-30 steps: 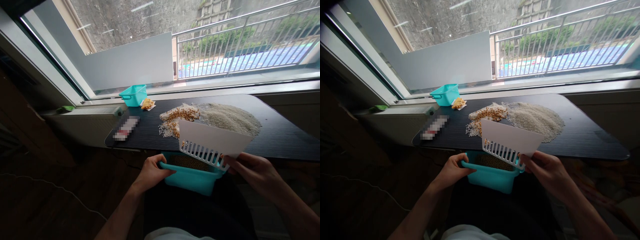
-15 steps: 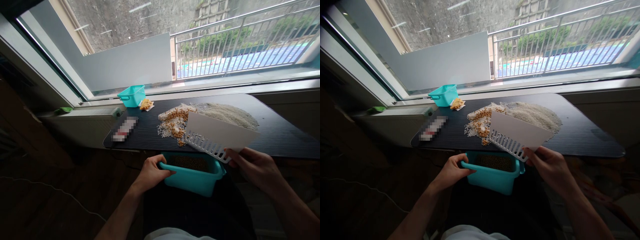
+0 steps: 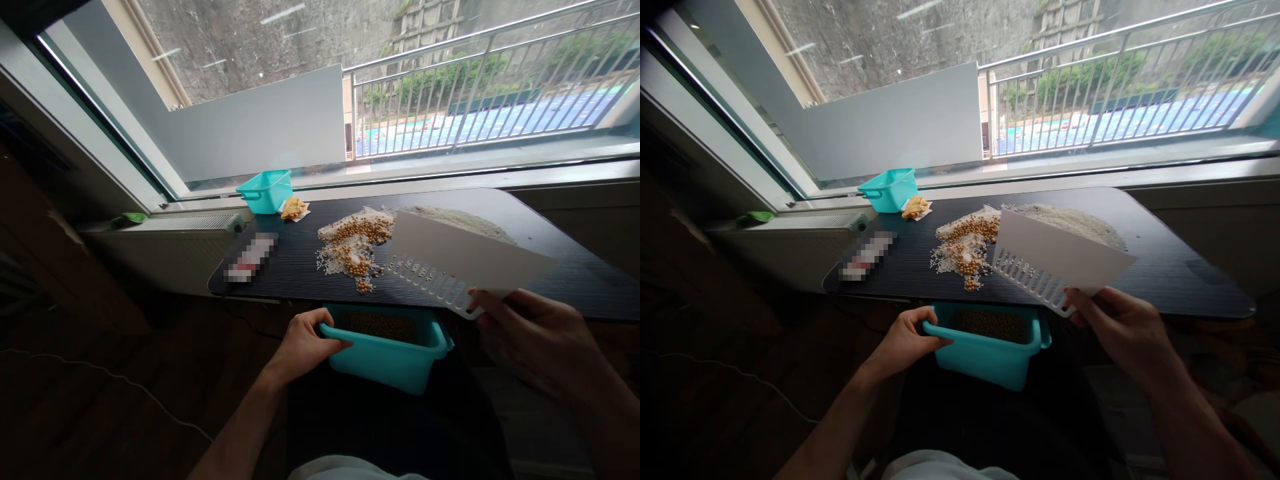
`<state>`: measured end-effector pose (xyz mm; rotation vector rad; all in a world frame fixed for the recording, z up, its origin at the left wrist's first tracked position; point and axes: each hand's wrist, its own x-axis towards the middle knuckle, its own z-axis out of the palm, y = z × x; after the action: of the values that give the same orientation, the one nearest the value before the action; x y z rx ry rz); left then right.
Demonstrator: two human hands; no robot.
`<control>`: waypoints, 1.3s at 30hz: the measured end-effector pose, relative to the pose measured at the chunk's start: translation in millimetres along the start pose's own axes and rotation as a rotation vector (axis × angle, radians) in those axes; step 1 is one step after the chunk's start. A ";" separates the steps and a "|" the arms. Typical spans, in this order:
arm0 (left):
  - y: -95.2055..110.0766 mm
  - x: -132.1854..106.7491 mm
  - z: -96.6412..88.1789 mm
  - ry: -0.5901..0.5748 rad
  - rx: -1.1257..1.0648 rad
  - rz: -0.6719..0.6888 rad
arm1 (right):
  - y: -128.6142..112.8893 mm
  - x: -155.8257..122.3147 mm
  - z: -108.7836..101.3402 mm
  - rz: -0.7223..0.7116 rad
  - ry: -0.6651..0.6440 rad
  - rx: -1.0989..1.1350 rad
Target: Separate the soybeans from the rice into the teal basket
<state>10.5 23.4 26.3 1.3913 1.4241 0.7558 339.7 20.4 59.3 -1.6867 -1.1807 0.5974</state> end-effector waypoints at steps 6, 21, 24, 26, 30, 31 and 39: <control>-1.4 -1.5 -4.4 0.013 -0.003 -0.008 | -17.4 -3.3 14.9 0.026 -0.196 0.096; -2.0 -1.6 -5.7 0.010 -0.043 -0.011 | -23.9 3.2 19.1 -0.045 -0.341 0.046; -2.1 -1.9 -5.7 0.003 -0.065 -0.012 | -25.0 3.2 17.1 -0.047 -0.326 0.067; -2.3 -2.0 -5.7 0.001 -0.067 -0.014 | -26.2 1.6 14.2 -0.045 -0.300 0.061; -3.4 -1.9 -6.4 0.002 -0.060 -0.006 | -27.4 -0.7 10.2 -0.013 -0.273 0.061; -3.8 -1.9 -6.8 0.002 -0.060 0.000 | -27.0 -0.3 10.2 -0.012 -0.283 0.062; -7.0 -1.5 -10.5 0.007 -0.050 0.000 | -27.0 1.9 12.9 -0.019 -0.330 0.050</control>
<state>-1.9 22.9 23.7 1.3515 1.4009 0.7921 318.4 29.6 78.3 -1.5713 -1.3987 0.9110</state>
